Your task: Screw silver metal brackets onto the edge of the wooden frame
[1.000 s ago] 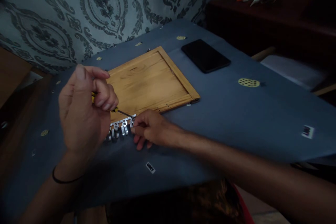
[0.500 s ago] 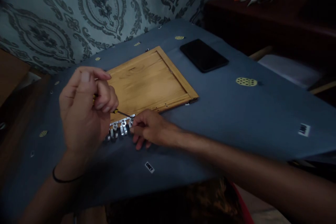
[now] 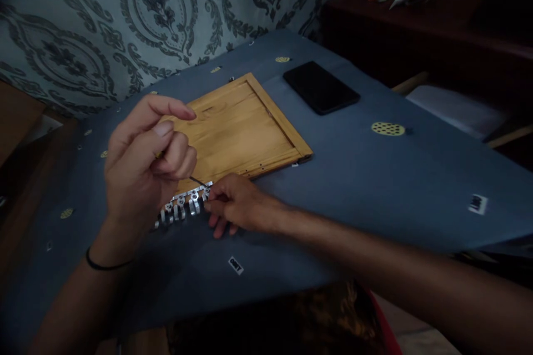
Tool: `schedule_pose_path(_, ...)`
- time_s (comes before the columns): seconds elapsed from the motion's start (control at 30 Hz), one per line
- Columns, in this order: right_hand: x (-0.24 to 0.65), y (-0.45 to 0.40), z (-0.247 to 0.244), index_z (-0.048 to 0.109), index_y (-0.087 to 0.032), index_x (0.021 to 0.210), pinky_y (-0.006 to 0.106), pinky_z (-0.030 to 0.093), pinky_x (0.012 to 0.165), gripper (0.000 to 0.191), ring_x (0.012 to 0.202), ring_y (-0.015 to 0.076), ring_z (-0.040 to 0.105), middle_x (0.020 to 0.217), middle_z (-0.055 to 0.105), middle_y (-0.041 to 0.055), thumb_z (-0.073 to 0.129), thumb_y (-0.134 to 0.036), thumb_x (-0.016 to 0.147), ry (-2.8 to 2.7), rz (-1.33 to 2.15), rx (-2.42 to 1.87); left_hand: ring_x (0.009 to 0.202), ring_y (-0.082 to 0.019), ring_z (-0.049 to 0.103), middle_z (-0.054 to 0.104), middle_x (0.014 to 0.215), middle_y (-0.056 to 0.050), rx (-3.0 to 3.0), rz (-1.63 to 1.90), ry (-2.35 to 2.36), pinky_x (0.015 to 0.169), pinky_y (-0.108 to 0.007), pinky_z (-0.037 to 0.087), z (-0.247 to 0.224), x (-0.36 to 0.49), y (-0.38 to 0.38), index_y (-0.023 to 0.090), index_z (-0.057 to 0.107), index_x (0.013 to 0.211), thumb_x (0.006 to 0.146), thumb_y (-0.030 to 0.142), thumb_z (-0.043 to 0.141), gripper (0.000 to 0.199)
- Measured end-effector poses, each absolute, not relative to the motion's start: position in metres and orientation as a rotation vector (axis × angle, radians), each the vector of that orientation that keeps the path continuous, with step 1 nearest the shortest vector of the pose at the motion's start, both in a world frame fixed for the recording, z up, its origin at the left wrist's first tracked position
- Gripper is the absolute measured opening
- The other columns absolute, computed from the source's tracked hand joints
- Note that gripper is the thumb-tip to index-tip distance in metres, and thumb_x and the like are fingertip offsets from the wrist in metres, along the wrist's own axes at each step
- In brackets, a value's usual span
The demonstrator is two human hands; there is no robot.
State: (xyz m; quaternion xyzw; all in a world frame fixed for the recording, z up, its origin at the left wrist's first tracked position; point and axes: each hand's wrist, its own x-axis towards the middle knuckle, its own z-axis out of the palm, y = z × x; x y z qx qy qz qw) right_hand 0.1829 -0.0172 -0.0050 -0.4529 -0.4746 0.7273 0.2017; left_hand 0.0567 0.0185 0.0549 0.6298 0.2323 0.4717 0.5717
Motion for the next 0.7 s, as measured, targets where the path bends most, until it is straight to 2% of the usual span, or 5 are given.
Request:
schedule_pose_path(0.23,0.183,-0.018,-0.004,0.054,-0.014,0.068,0.012,0.043,0.040,0.028,0.048,0.0058,0.064,0.061,0.064,-0.0017,0.054,-0.011,0.096,-1.339,2.011,-1.295,0.033,-0.004,0.016,0.021,0.045,0.011,1.494,0.695,0.425,0.036,-0.019,0.020,0.063,0.049,0.037,0.020,0.069,0.089,0.088,0.024,0.061,0.009)
schedule_pose_path(0.47,0.184,-0.018,-0.009,0.053,-0.014,0.069,0.012,0.044,0.041,0.026,0.050,0.0069,0.065,0.063,0.066,-0.0002,0.054,-0.012,0.095,-1.380,1.994,-1.211,0.031,-0.002,0.020,0.033,0.044,0.008,1.451,0.326,0.324,0.033,-0.019,0.020,0.071,0.051,0.054,0.018,0.065,0.070,0.078,0.025,0.072,0.013)
schedule_pose_path(0.57,0.183,-0.017,-0.008,0.054,-0.014,0.069,0.012,0.044,0.040,0.026,0.049,0.0064,0.065,0.063,0.066,-0.0003,0.054,-0.012,0.095,-1.381,1.989,-1.239,0.032,-0.004,0.023,0.033,0.044,0.008,1.459,0.409,0.347,0.034,-0.020,0.021,0.069,0.050,0.049,0.018,0.066,0.072,0.081,0.029,0.073,0.016)
schedule_pose_path(0.7,0.183,-0.018,-0.010,0.054,-0.014,0.069,0.012,0.043,0.040,0.025,0.049,0.0060,0.065,0.062,0.065,-0.0012,0.055,-0.012,0.094,-1.358,2.008,-1.229,0.040,-0.007,0.032,0.038,0.048,0.006,1.524,0.793,0.508,0.040,-0.022,0.029,0.062,0.053,0.034,0.016,0.068,0.079,0.088,0.032,0.071,0.019)
